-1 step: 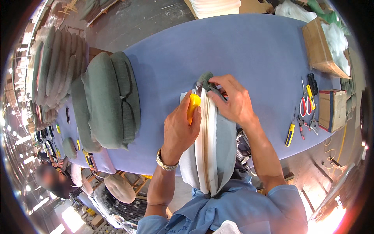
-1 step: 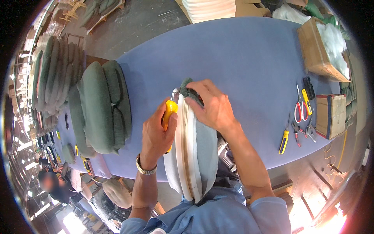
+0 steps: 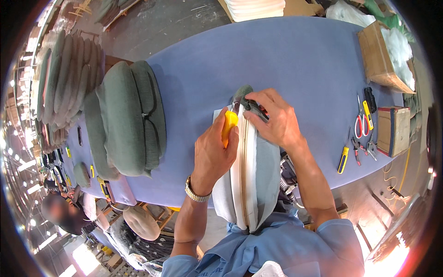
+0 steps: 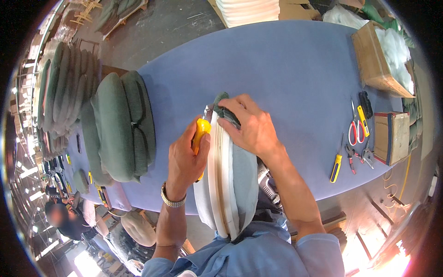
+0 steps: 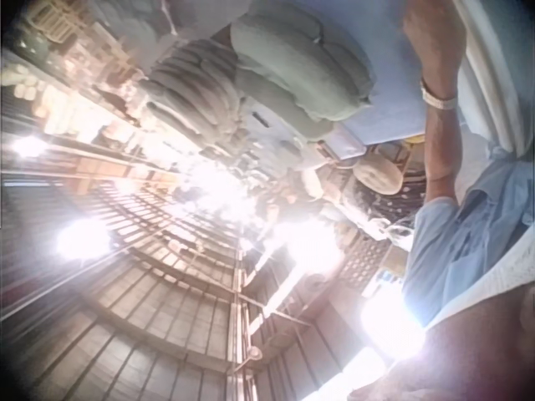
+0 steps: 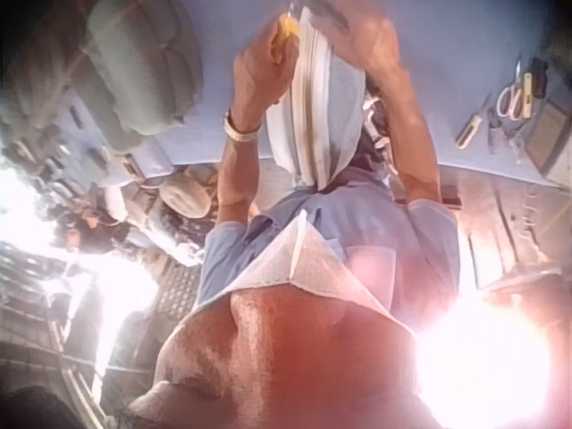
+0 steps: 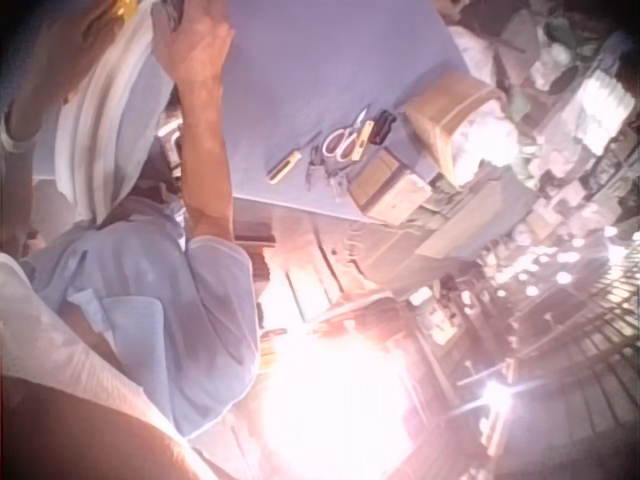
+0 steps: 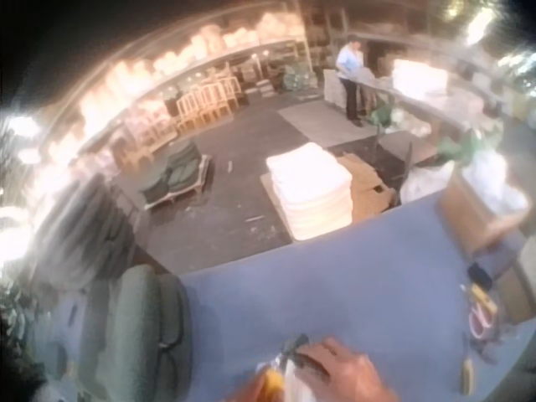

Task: The person staples green fabric onto a cushion frame using a pneumatic staple gun, then trims excess fabric with a utility knife. The process is repeated for multiple cushions on a workbench in a workshop.

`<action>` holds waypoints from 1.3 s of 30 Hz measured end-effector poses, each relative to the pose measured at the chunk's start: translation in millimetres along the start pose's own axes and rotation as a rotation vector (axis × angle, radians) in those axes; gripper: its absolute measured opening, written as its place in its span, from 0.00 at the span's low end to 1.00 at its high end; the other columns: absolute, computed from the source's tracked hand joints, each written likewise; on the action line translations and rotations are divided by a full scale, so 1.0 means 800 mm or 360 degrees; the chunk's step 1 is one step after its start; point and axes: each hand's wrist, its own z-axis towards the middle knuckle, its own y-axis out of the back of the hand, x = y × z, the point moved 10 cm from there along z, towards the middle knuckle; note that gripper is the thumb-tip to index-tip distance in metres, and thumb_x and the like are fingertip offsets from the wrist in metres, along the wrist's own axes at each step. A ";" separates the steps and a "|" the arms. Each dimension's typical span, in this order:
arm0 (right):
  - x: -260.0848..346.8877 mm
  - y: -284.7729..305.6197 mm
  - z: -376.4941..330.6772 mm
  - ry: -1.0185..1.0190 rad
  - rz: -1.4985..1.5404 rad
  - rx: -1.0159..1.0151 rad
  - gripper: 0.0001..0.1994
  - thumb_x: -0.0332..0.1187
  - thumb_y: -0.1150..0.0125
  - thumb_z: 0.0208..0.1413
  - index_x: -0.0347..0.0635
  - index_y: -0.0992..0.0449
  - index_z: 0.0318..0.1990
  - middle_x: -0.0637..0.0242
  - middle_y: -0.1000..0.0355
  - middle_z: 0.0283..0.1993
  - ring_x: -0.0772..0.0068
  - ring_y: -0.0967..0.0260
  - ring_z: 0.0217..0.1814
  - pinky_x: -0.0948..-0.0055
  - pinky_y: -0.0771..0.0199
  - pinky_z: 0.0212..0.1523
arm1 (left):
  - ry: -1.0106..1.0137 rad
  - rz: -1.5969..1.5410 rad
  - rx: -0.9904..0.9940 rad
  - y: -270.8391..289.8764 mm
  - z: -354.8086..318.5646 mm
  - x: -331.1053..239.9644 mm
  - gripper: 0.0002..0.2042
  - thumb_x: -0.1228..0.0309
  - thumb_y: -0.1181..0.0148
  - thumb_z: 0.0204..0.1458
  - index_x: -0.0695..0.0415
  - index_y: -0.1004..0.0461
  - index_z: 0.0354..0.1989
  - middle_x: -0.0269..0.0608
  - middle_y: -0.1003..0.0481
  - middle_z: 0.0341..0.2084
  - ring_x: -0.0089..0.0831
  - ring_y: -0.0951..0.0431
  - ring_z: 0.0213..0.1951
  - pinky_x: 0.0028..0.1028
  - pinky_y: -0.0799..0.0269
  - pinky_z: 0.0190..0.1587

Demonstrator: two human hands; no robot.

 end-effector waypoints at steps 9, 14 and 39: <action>-0.017 -0.008 -0.006 0.0042 -0.0129 -0.0306 0.05 0.30 0.34 0.61 0.41 0.22 0.41 0.64 0.24 0.43 0.59 0.21 0.33 0.62 0.19 0.31 | -0.0176 0.0249 0.0079 -0.008 0.025 -0.021 0.22 0.68 0.41 0.64 0.65 0.30 0.64 0.54 0.18 0.37 0.44 0.16 0.32 0.37 0.22 0.34; -0.038 -0.012 -0.008 -0.0056 -0.0008 -0.0301 0.06 0.30 0.34 0.61 0.42 0.23 0.43 0.62 0.24 0.42 0.59 0.21 0.34 0.61 0.19 0.31 | -0.0162 0.0250 0.0128 -0.013 0.033 -0.019 0.22 0.69 0.40 0.64 0.65 0.30 0.64 0.54 0.18 0.36 0.45 0.16 0.32 0.37 0.22 0.35; -0.031 -0.010 -0.012 0.0089 -0.0033 -0.0407 0.05 0.25 0.36 0.61 0.40 0.26 0.41 0.62 0.23 0.46 0.61 0.22 0.34 0.65 0.20 0.29 | -0.0154 0.0548 0.0251 -0.019 0.033 -0.028 0.23 0.67 0.42 0.62 0.63 0.30 0.65 0.47 0.19 0.32 0.43 0.17 0.29 0.38 0.22 0.30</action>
